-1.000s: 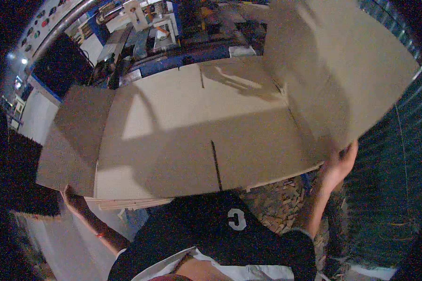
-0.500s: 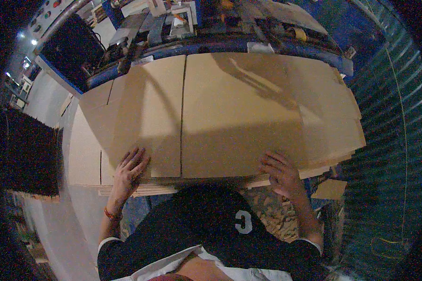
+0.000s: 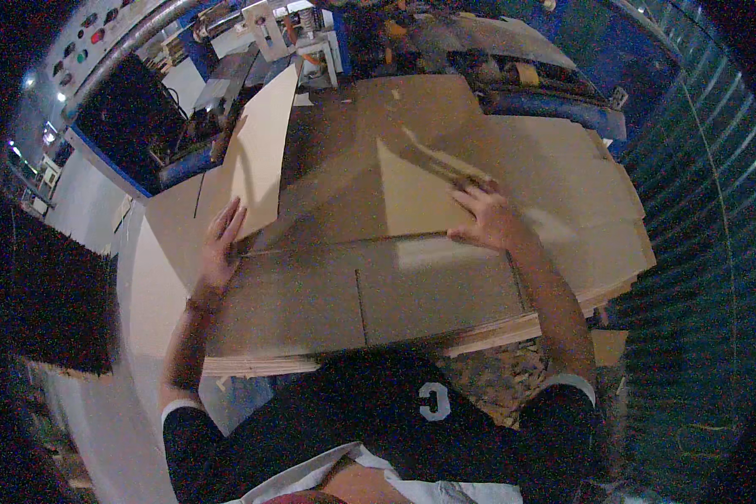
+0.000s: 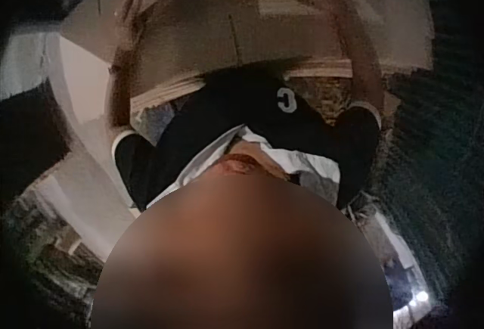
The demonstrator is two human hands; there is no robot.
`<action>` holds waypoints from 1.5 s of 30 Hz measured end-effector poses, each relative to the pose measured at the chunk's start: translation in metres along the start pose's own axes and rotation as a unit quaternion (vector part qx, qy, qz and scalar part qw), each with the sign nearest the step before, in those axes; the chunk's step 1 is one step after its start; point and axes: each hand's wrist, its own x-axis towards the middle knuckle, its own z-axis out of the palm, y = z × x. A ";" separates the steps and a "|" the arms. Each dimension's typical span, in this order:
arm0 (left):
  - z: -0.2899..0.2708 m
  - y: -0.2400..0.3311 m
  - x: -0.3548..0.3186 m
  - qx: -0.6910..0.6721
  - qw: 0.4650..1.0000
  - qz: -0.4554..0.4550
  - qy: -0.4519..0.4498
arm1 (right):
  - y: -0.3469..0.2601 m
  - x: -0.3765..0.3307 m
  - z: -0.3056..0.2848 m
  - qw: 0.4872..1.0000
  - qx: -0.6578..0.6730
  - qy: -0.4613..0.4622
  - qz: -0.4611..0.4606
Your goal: The person repeatedly picks up flat cardboard sheets from a pile and places them onto a growing stack on a workbench. The hands lift each sheet and align it with the stack, repeating the motion throughout the clip.
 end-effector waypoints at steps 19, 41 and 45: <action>-0.086 -0.061 -0.141 0.316 0.824 -0.305 0.359 | 0.007 -0.121 0.009 0.782 0.055 0.422 0.455; -0.198 -0.014 -0.168 -0.212 0.723 -0.268 0.600 | 0.063 -0.146 0.037 0.612 0.151 0.688 0.360; -0.213 -0.089 -0.207 -0.250 0.705 -0.405 0.526 | 0.067 -0.138 0.008 0.446 0.418 0.709 0.352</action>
